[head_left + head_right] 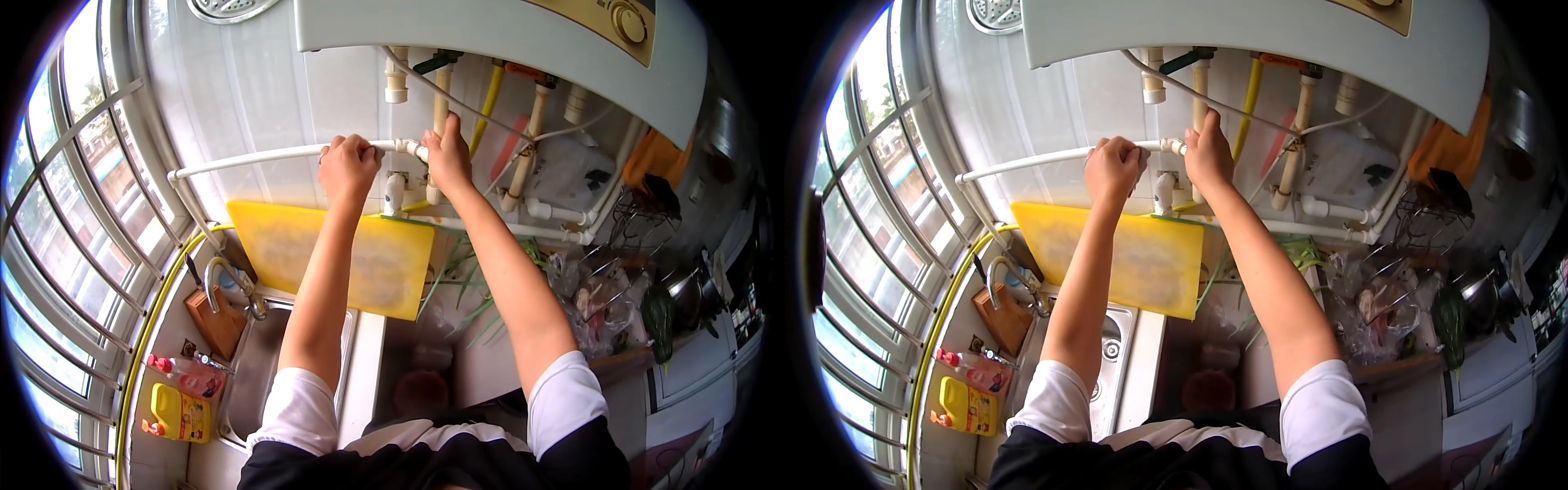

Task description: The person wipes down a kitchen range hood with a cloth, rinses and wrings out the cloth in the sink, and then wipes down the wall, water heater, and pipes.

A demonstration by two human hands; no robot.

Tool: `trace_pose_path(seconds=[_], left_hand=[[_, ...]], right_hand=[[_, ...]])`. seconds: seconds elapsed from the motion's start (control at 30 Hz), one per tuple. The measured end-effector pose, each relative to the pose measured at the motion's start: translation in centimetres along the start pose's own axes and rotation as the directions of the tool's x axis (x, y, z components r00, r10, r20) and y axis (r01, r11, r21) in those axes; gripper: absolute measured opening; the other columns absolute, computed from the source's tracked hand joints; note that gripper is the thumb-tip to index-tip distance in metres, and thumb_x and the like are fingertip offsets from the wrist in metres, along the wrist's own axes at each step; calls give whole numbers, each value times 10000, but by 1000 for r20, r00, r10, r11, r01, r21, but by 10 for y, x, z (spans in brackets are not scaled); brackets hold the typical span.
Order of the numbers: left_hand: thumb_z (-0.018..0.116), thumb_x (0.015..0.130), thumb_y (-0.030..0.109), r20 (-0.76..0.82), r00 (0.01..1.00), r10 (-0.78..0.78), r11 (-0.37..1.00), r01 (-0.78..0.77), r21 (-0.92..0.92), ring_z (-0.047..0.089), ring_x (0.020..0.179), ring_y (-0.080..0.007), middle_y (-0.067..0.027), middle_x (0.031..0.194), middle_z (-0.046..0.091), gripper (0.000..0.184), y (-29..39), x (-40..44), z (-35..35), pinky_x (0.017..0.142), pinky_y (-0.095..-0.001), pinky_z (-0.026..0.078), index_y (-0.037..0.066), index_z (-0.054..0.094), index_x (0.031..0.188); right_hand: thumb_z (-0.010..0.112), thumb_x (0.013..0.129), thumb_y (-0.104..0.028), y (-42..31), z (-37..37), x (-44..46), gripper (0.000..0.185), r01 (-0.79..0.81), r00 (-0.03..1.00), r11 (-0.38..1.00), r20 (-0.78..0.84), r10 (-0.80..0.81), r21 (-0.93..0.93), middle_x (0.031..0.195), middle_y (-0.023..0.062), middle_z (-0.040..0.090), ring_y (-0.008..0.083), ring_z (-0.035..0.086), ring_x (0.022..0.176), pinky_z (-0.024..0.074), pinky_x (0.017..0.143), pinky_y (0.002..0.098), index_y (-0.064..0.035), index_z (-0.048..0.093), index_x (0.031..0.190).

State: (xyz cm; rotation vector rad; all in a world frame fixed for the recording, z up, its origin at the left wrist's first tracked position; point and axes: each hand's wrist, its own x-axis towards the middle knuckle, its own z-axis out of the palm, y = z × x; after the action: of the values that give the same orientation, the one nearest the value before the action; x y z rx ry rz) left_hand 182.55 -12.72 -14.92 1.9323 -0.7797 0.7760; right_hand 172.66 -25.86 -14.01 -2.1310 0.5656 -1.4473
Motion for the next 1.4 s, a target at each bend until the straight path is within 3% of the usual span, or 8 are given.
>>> trace_pose_path(seconds=[0.1, 0.17, 0.23, 0.47, 0.5, 0.7, 1.17, 1.4], left_hand=[[694, 808, 282, -17, 1000, 2, 997, -3, -81, 623, 889, -293, -35, 872, 677, 124, 17, 8, 0, 789, -402, 512, 172, 732, 850], [699, 801, 293, 82, 996, -29, 999, 32, -32, 629, 904, -289, -42, 877, 690, 136, 27, 15, 9, 784, -402, 519, 172, 733, 853], [698, 778, 307, 277, 951, -137, 990, 124, 65, 662, 918, -300, -66, 900, 725, 160, 38, 24, 3, 775, -410, 537, 177, 738, 863], [783, 589, 248, 476, 870, -133, 973, 25, 228, 701, 945, -311, -169, 953, 721, 374, 47, 55, -1, 811, -392, 560, 91, 751, 927], [790, 591, 238, 473, 869, -145, 969, 29, 244, 702, 947, -307, -158, 967, 723, 370, 48, 57, 2, 808, -391, 561, 90, 752, 928], [807, 633, 158, 414, 904, -104, 961, -16, 276, 707, 947, -278, -107, 984, 733, 300, 58, 68, 21, 782, -356, 563, 117, 757, 926], [787, 707, 199, 437, 893, -104, 953, -37, 302, 689, 990, -258, -67, 983, 734, 258, 63, 65, 17, 793, -314, 551, 135, 758, 956], [773, 736, 231, 459, 889, -6, 928, -166, 334, 668, 1039, -243, -65, 1035, 726, 273, 66, 59, 14, 822, -315, 544, 142, 756, 993]], right_hand=[[526, 955, -179, -5, -5, -1, 339, -6, 1000, 1000, 7, 6, -4, 918, 134, 688, 330, 669, 860, 501, 763, 443, -77, 405, 1255], [539, 948, -221, -5, -8, 0, 386, -36, 996, 998, 86, 32, 52, 1148, 241, 623, 453, 592, 1035, 469, 837, 534, -60, 374, 1259], [545, 942, -219, -4, -9, -1, 386, -37, 997, 998, 73, 33, 52, 1133, 244, 626, 457, 593, 1025, 468, 832, 535, -62, 377, 1252], [556, 931, -174, 25, 7, 7, 344, 101, 995, 990, -1, -102, 102, 1059, 253, 627, 452, 619, 951, 475, 801, 514, -37, 412, 1211], [536, 945, -144, 9, -2, 1, 319, 53, 998, 976, 34, -62, 209, 1022, 247, 633, 416, 648, 909, 490, 776, 486, -30, 411, 1216], [503, 967, -102, 10, -5, 2, 356, 82, 993, 965, 60, -100, 247, 921, 150, 648, 279, 649, 844, 499, 782, 399, -31, 397, 1300], [494, 977, -108, 11, -3, 2, 316, 57, 996, 963, 56, -75, 264, 913, 150, 639, 267, 638, 820, 496, 780, 388, -20, 408, 1269], [497, 974, -106, 11, -7, 4, 355, 67, 992, 965, 88, -92, 254, 948, 159, 642, 285, 645, 850, 496, 799, 396, -26, 396, 1305]])
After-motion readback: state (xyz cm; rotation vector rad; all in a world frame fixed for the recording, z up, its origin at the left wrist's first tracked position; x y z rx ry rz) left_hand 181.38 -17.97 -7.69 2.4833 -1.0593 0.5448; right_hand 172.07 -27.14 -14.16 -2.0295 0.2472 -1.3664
